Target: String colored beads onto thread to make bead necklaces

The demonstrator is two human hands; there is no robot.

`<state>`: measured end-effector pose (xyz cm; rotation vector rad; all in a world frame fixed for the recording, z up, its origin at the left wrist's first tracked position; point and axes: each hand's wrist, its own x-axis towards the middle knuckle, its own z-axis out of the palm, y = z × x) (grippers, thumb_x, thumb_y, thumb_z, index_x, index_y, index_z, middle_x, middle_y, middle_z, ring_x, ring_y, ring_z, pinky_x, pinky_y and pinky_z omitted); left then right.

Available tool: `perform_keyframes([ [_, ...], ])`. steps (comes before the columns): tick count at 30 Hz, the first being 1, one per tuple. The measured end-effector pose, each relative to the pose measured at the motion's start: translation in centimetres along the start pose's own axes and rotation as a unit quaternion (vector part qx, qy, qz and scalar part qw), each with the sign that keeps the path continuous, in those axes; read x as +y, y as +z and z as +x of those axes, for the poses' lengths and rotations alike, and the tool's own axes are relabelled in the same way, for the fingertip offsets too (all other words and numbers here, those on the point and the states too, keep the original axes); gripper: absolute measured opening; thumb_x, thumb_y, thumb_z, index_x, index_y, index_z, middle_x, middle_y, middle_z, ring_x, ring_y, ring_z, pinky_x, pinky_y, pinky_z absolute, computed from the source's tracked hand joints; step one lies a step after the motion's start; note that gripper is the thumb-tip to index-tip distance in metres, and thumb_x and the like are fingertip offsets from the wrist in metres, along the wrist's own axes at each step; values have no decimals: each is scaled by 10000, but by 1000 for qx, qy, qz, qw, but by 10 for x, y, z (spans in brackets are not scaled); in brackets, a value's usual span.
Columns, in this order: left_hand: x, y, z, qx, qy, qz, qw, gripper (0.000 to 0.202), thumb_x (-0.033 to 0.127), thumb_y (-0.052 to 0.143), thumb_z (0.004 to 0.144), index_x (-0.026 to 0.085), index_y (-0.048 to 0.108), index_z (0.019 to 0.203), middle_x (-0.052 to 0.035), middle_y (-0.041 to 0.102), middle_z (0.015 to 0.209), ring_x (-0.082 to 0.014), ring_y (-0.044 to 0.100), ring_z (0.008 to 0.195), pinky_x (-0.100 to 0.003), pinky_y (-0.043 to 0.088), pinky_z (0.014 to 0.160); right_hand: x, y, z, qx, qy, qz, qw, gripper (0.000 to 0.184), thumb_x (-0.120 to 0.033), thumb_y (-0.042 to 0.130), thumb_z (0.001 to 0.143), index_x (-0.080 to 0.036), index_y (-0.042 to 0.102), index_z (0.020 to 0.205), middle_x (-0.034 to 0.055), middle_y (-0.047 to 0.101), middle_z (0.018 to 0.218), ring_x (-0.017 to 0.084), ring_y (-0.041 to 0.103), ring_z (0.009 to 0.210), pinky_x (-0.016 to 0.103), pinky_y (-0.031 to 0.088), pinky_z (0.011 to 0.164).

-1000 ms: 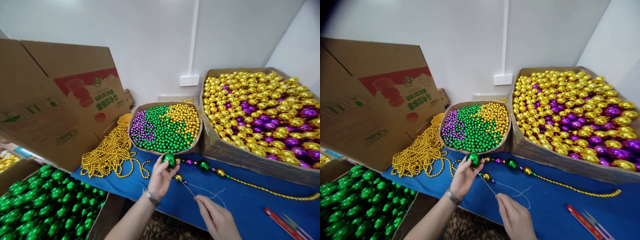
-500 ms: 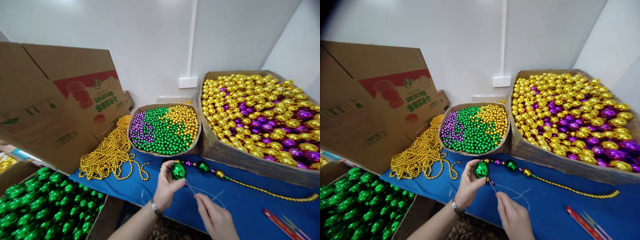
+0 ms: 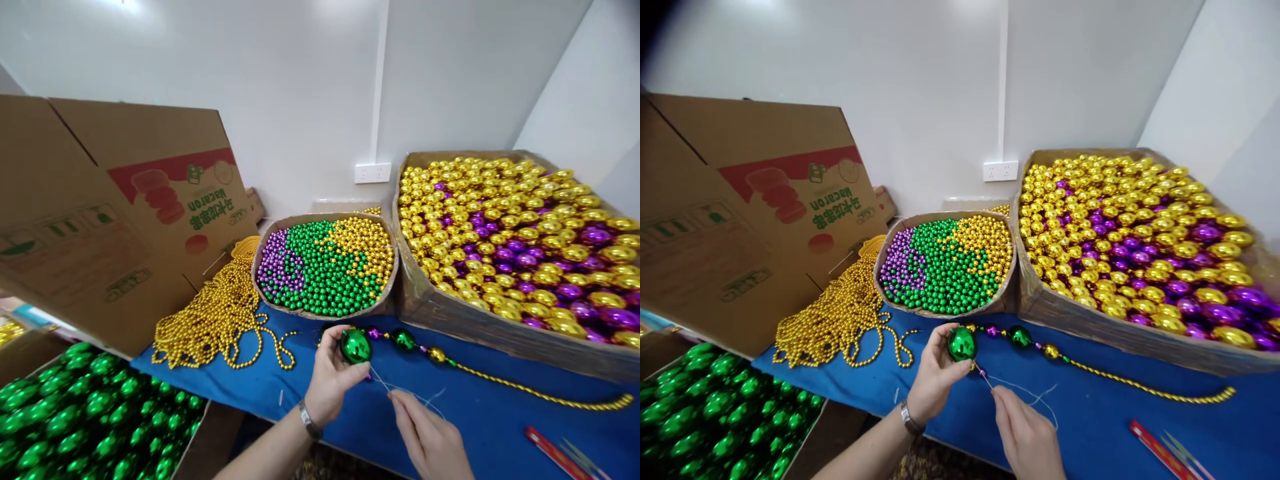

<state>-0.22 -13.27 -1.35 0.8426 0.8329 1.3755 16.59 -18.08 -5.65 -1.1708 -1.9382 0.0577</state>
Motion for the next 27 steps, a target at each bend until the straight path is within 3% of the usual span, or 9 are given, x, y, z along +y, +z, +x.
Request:
perform_keyframes([
  [14, 0, 12, 6, -21, -25, -3, 999, 578, 155, 808, 564, 239, 519, 1057, -33, 550, 1016, -154, 560, 815, -263, 492, 684, 7, -5, -1, 21, 11, 14, 1000, 259, -263, 390, 935, -189, 636, 967, 44, 734, 858, 159, 708, 725, 210, 569, 653],
  [19, -7, 16, 2, -27, 7, 19, 999, 578, 161, 811, 565, 240, 525, 1061, -39, 557, 1006, -164, 561, 851, -257, 481, 702, 6, -4, 0, 20, 17, 17, 1000, 265, -266, 386, 940, -187, 638, 960, 53, 733, 857, 161, 707, 713, 211, 566, 654],
  [22, -10, 16, -1, -64, 16, 37, 997, 592, 177, 806, 584, 243, 517, 1097, -52, 558, 1057, -177, 563, 907, -264, 480, 738, 7, -5, 1, 28, 24, 12, 999, 279, -280, 375, 945, -189, 639, 949, 56, 733, 859, 161, 706, 705, 207, 561, 639],
  [25, -3, 13, 12, -119, 30, 92, 988, 534, 261, 743, 680, 239, 499, 1154, -85, 528, 1191, -220, 539, 1042, -304, 481, 809, 10, -9, -1, 29, 38, -3, 999, 291, -300, 364, 951, -183, 630, 938, 60, 731, 855, 160, 705, 684, 203, 551, 616],
  [27, 5, 10, 37, -118, 74, 180, 974, 414, 312, 609, 802, 227, 485, 1188, -99, 534, 1199, -225, 530, 1074, -328, 483, 821, 14, -14, -4, 30, 54, -14, 998, 297, -311, 358, 953, -182, 624, 932, 58, 730, 829, 156, 700, 651, 199, 540, 593],
])
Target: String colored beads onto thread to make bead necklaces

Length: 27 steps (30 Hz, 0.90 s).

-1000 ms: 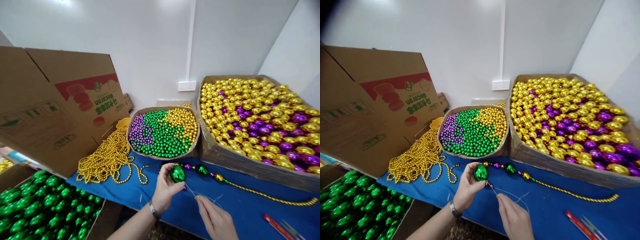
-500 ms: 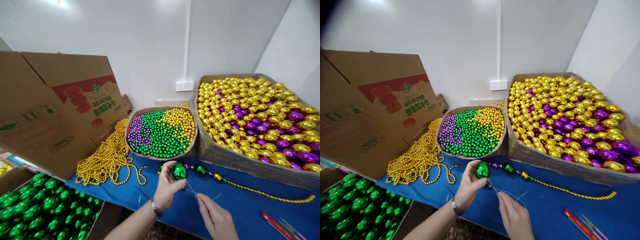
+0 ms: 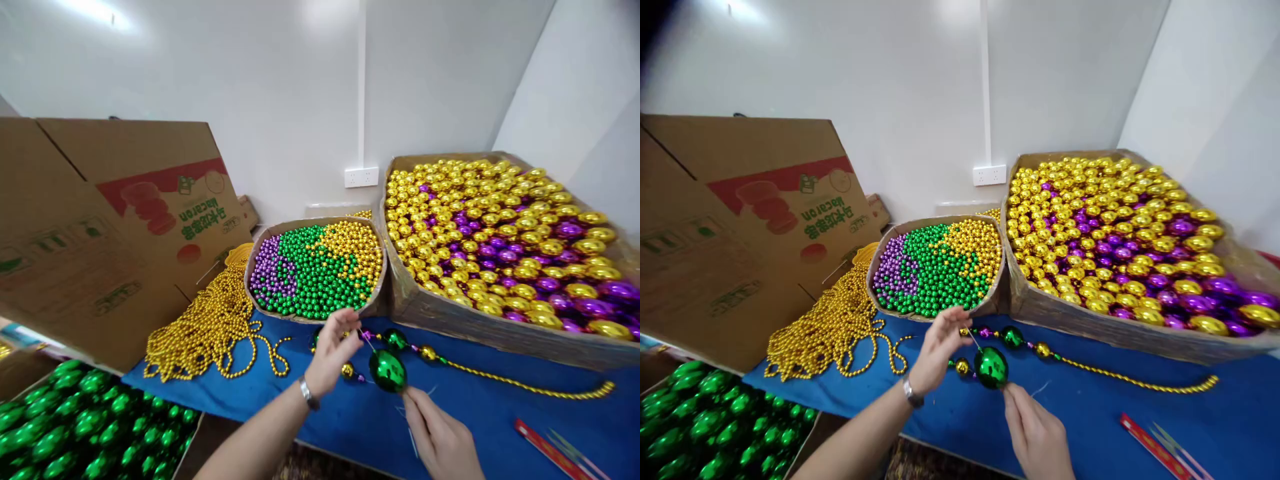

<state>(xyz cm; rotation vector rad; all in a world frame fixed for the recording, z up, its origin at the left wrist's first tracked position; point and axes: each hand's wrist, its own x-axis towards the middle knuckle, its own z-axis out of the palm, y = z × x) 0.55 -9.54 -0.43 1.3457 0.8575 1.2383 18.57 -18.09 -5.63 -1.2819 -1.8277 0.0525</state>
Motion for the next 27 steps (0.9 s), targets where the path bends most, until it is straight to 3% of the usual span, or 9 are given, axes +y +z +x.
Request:
perform_keyframes([
  [2, 0, -9, 35, 7, 47, 164, 985, 327, 282, 506, 859, 202, 508, 1176, -102, 582, 1124, -213, 549, 1029, -344, 475, 826, 3, -3, -3, 7, 15, -8, 1000, 294, -320, 360, 951, -183, 619, 926, 51, 726, 800, 152, 694, 624, 197, 530, 585],
  [5, -7, -15, 90, -85, 73, 397, 911, 249, 161, 540, 798, 186, 622, 1031, -89, 632, 1054, -224, 551, 1007, -391, 404, 927, 7, -6, -4, 17, 19, -15, 1000, 285, -322, 367, 948, -185, 615, 919, 39, 719, 767, 150, 688, 606, 193, 519, 574],
  [7, -14, -13, 117, -135, 65, 435, 888, 187, 104, 577, 735, 192, 675, 868, -72, 666, 949, -233, 568, 963, -397, 390, 935, 8, -6, -4, 20, 16, -19, 999, 290, -324, 361, 950, -183, 614, 921, 42, 715, 758, 151, 685, 599, 193, 509, 547],
  [10, -22, -8, 134, -142, 56, 416, 896, 135, 77, 600, 691, 189, 676, 691, -64, 671, 798, -239, 582, 906, -379, 415, 891, 11, -7, -4, 24, 15, -29, 999, 294, -329, 358, 950, -181, 611, 925, 50, 717, 767, 159, 689, 616, 196, 504, 539],
  [15, -22, -6, 108, -85, 33, 357, 930, 216, 214, 486, 844, 154, 658, 961, -95, 659, 916, -198, 607, 870, -334, 472, 800, 13, -9, -4, 28, 19, -27, 999, 248, -303, 365, 952, -187, 582, 927, 40, 711, 760, 145, 683, 609, 194, 492, 544],
  [17, -17, -6, 87, -60, -9, 241, 969, 292, 274, 426, 895, 122, 608, 1065, -109, 653, 937, -174, 627, 824, -309, 497, 746, 12, -9, -3, 24, 22, -18, 999, 232, -291, 366, 952, -190, 574, 931, 34, 705, 749, 138, 674, 594, 196, 484, 537],
  [19, -12, -5, 66, -36, -77, 35, 996, 283, 303, 500, 873, 107, 606, 1047, -106, 649, 927, -157, 635, 795, -283, 506, 722, 11, -8, -2, 22, 18, -12, 1000, 223, -280, 368, 951, -189, 571, 941, 34, 703, 750, 134, 670, 590, 198, 484, 546],
  [22, -4, -3, 43, -7, -153, -203, 967, 230, 260, 674, 762, 101, 643, 926, -86, 649, 896, -134, 634, 759, -243, 504, 700, 8, -6, -1, 27, 5, -9, 1000, 212, -265, 377, 947, -183, 573, 957, 41, 709, 779, 138, 679, 623, 200, 491, 578],
  [27, 2, 0, 29, 12, -179, -269, 946, 202, 223, 725, 716, 97, 658, 858, -78, 659, 857, -130, 638, 729, -225, 506, 658, 2, -7, -1, 20, -1, -8, 1000, 221, -263, 381, 941, -183, 587, 954, 38, 708, 764, 144, 677, 614, 206, 486, 563],
])
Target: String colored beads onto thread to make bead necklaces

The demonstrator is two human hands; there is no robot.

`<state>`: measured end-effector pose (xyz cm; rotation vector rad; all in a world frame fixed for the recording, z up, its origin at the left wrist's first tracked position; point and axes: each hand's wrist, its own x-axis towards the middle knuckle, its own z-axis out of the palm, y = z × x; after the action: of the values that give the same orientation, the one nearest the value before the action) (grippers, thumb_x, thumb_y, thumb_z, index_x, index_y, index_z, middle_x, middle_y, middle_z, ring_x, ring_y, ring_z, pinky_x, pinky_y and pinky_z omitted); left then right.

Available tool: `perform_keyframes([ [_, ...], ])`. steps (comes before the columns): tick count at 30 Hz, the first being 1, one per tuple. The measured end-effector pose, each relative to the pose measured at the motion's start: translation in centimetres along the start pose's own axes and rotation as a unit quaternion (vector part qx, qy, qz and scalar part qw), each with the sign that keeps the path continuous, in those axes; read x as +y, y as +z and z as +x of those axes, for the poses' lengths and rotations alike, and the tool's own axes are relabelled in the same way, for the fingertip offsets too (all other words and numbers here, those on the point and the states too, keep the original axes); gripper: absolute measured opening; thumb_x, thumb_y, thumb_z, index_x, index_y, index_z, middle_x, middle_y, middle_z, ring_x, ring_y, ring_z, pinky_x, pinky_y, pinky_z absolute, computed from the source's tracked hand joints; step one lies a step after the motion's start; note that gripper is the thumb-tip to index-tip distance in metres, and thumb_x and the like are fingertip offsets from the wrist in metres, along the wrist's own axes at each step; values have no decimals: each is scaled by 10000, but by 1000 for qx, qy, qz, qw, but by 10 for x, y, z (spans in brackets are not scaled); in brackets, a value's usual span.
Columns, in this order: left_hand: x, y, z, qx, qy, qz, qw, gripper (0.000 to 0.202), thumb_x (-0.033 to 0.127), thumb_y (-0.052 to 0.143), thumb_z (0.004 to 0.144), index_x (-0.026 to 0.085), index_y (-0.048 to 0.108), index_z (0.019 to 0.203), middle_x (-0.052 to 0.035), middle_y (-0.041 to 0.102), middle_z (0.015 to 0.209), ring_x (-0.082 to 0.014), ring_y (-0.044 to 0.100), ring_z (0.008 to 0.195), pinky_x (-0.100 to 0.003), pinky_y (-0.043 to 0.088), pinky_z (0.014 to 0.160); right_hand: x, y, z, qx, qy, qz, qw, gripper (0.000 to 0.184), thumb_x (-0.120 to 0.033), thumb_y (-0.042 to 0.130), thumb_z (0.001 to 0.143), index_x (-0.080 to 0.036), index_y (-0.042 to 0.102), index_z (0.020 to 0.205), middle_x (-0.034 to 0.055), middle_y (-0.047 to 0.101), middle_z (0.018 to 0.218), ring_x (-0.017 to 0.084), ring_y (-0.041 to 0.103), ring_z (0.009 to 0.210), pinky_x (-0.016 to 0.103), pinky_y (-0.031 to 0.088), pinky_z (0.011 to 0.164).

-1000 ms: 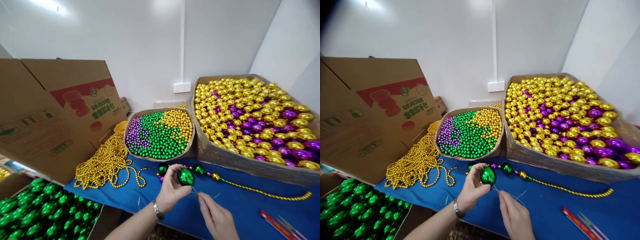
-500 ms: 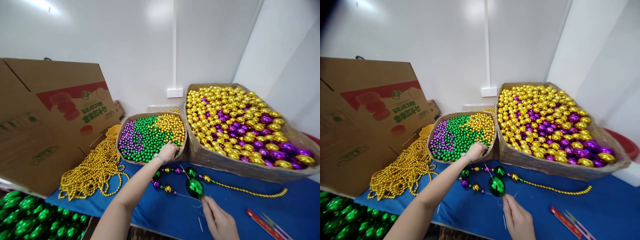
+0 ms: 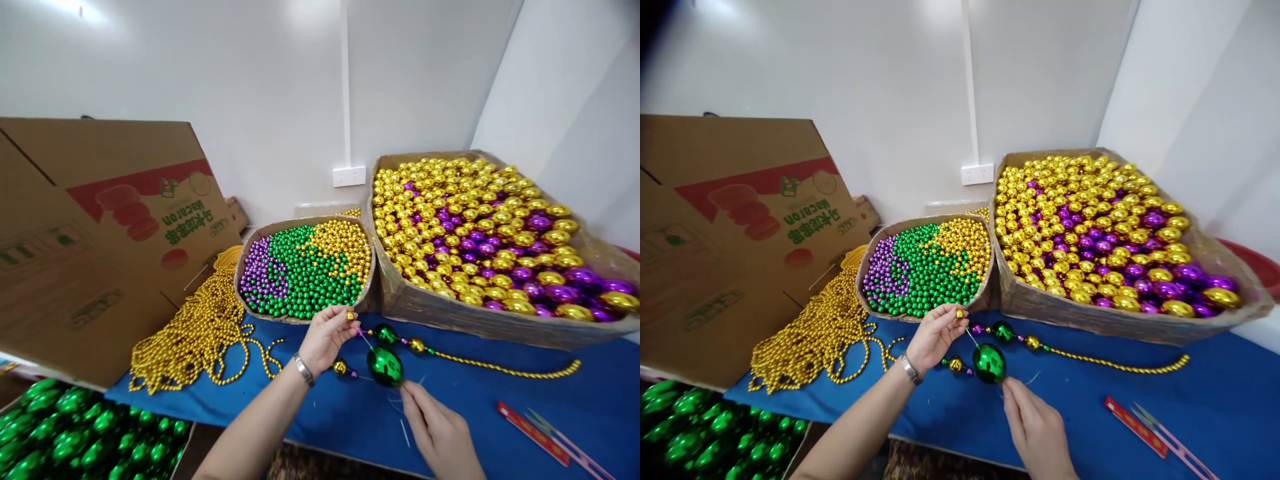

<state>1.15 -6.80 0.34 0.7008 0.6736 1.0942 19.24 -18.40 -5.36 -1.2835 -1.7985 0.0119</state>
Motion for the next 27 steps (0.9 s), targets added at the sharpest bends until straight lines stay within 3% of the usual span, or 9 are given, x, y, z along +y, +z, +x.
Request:
perform_keyframes([
  [5, 1, 3, -4, -8, 10, 26, 1000, 225, 260, 730, 711, 105, 656, 856, -74, 660, 844, -136, 637, 716, -233, 500, 641, 2, -2, -2, -9, 5, -8, 1000, 229, -260, 375, 941, -190, 592, 964, 37, 710, 771, 145, 677, 618, 209, 486, 555],
  [9, -6, 3, -8, -16, 43, 108, 993, 276, 279, 760, 668, 127, 653, 872, -48, 658, 807, -123, 616, 681, -245, 495, 651, 11, 6, -7, -1, 1, -35, 999, 254, -302, 372, 938, -195, 600, 972, 59, 717, 829, 171, 690, 677, 236, 511, 612],
  [12, -26, 0, -11, -24, 50, 193, 980, 280, 294, 760, 661, 137, 658, 870, -34, 660, 761, -113, 588, 652, -234, 474, 635, 22, 21, -17, -49, 71, -7, 996, 283, -324, 321, 943, -198, 570, 989, 65, 713, 828, 178, 692, 698, 247, 523, 613],
  [15, -51, -6, -10, -25, 62, 293, 954, 237, 346, 699, 721, 132, 682, 823, -58, 680, 769, -139, 594, 677, -245, 459, 644, 39, 35, -31, -130, 169, 57, 975, 268, -303, 280, 940, -204, 519, 1012, 27, 699, 727, 157, 683, 618, 223, 524, 557],
  [18, -62, -8, -6, -40, 109, 374, 920, 215, 355, 642, 767, 147, 699, 764, -90, 697, 888, -187, 619, 785, -273, 464, 707, 56, 36, -39, -140, 197, 49, 969, 256, -292, 322, 907, -198, 527, 1029, 61, 707, 840, 180, 694, 751, 256, 545, 638],
  [22, -46, 14, -2, -87, 172, 427, 883, 169, 323, 610, 795, 192, 717, 803, -81, 702, 876, -200, 622, 797, -280, 467, 724, 59, 17, -21, -101, 185, 29, 977, 289, -305, 381, 899, -202, 536, 1120, 91, 662, 1067, 197, 640, 988, 309, 526, 806],
  [27, -14, 65, 11, -168, 202, 401, 878, 163, 308, 607, 798, 199, 716, 849, -84, 698, 902, -201, 629, 814, -265, 480, 712, 41, -3, 23, -41, 145, 105, 983, 302, -306, 393, 928, -192, 540, 1167, 86, 659, 1055, 176, 622, 1010, 280, 495, 864],
])
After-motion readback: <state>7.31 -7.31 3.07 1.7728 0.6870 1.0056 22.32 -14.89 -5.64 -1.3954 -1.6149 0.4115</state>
